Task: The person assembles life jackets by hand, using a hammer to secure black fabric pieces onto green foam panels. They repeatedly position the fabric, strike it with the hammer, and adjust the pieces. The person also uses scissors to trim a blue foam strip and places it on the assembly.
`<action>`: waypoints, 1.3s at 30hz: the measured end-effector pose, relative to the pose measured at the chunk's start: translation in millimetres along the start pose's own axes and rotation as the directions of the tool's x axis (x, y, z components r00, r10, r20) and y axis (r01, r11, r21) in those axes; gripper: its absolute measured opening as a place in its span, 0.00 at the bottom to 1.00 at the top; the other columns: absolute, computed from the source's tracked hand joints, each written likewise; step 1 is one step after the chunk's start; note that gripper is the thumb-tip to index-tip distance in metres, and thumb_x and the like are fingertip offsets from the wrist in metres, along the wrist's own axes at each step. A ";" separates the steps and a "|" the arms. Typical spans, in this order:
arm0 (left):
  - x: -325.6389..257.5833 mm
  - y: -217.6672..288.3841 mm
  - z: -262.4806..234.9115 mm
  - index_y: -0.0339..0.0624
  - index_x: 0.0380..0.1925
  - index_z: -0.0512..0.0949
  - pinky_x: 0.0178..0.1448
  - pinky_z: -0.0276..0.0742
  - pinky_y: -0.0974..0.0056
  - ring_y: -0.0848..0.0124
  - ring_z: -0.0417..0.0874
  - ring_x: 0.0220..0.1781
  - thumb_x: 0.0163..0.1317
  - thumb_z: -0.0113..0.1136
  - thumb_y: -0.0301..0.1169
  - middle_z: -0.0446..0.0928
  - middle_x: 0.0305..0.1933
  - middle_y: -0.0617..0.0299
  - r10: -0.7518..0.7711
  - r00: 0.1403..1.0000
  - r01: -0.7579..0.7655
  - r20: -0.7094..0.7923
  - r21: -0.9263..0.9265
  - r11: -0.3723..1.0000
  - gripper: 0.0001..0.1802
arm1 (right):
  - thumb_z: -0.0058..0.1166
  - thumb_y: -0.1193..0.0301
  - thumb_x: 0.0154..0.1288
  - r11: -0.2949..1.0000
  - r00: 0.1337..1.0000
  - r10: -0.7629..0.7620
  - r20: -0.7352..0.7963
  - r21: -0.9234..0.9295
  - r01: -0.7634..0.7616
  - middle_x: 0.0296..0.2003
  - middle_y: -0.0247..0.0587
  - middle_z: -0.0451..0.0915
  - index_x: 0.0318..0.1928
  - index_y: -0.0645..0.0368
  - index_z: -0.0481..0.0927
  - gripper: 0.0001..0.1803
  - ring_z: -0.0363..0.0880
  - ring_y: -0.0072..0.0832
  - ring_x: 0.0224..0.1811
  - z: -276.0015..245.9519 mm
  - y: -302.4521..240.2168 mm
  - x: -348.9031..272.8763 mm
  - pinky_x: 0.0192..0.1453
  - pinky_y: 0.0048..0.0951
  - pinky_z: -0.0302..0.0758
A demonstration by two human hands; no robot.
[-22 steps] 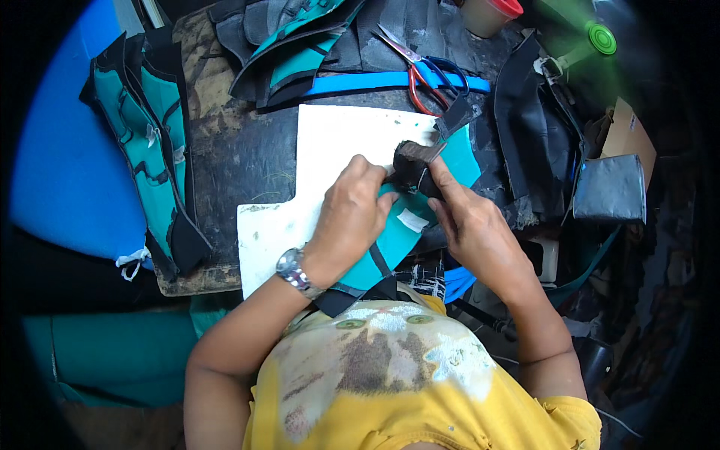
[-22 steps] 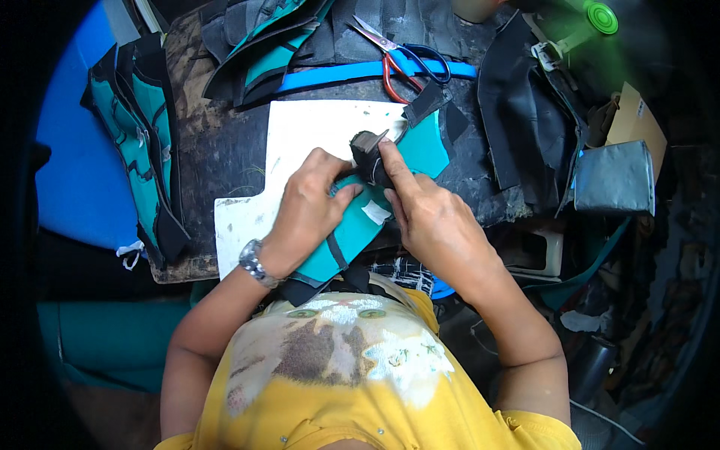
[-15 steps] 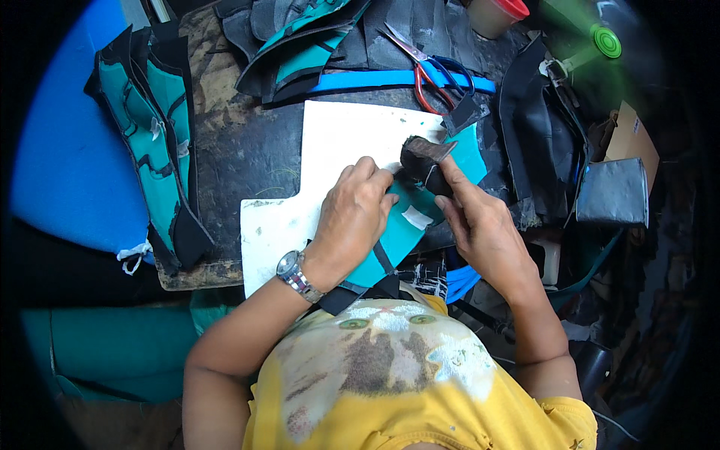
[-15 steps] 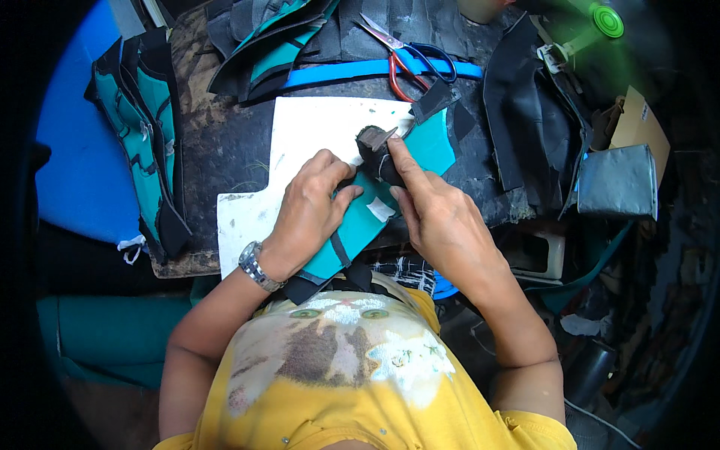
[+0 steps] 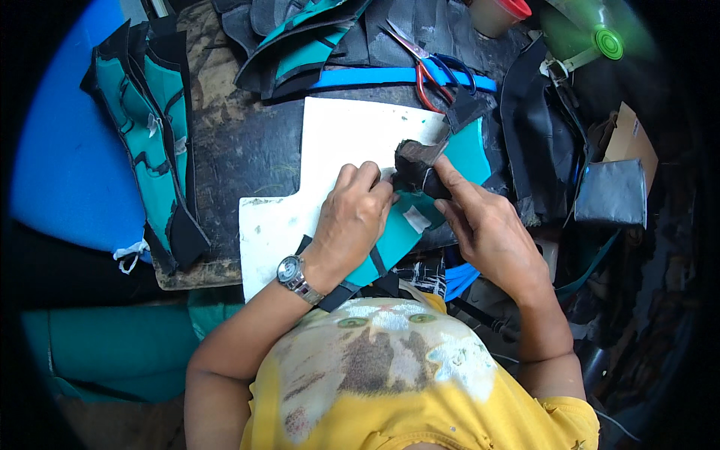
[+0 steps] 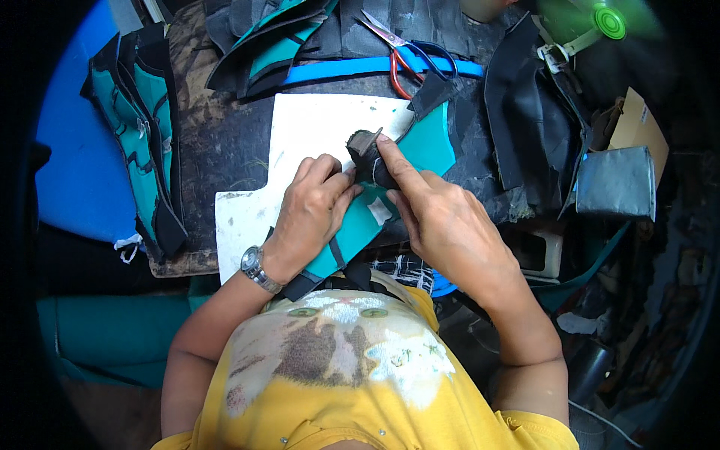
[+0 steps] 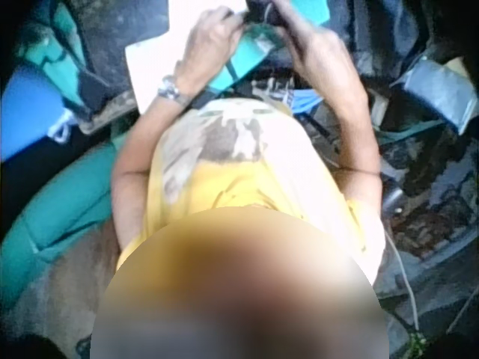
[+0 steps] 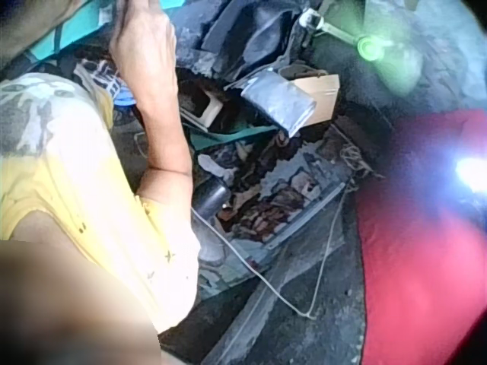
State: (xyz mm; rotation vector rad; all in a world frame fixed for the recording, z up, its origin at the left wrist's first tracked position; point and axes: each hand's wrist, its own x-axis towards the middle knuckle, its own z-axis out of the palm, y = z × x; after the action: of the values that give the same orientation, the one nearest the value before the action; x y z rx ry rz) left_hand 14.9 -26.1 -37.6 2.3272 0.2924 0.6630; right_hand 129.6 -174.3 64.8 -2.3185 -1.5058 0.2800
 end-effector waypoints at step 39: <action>-7.4 2.0 -13.5 0.33 0.43 0.84 0.40 0.78 0.55 0.55 0.83 0.36 0.60 0.68 0.24 0.77 0.36 0.52 -0.146 0.987 0.148 -0.065 0.026 0.989 0.11 | 0.51 0.78 0.75 0.920 0.988 0.139 -0.069 0.378 -0.103 0.56 0.63 0.80 0.79 0.55 0.57 0.35 0.85 0.49 0.55 32.0 -3.5 -39.1 0.56 0.37 0.79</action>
State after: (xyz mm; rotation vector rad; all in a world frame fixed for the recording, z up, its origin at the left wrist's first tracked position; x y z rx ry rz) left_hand 1.4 -22.8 -30.5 2.2901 0.5011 0.6642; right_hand 99.2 -202.5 35.7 -2.0872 -1.1483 0.4412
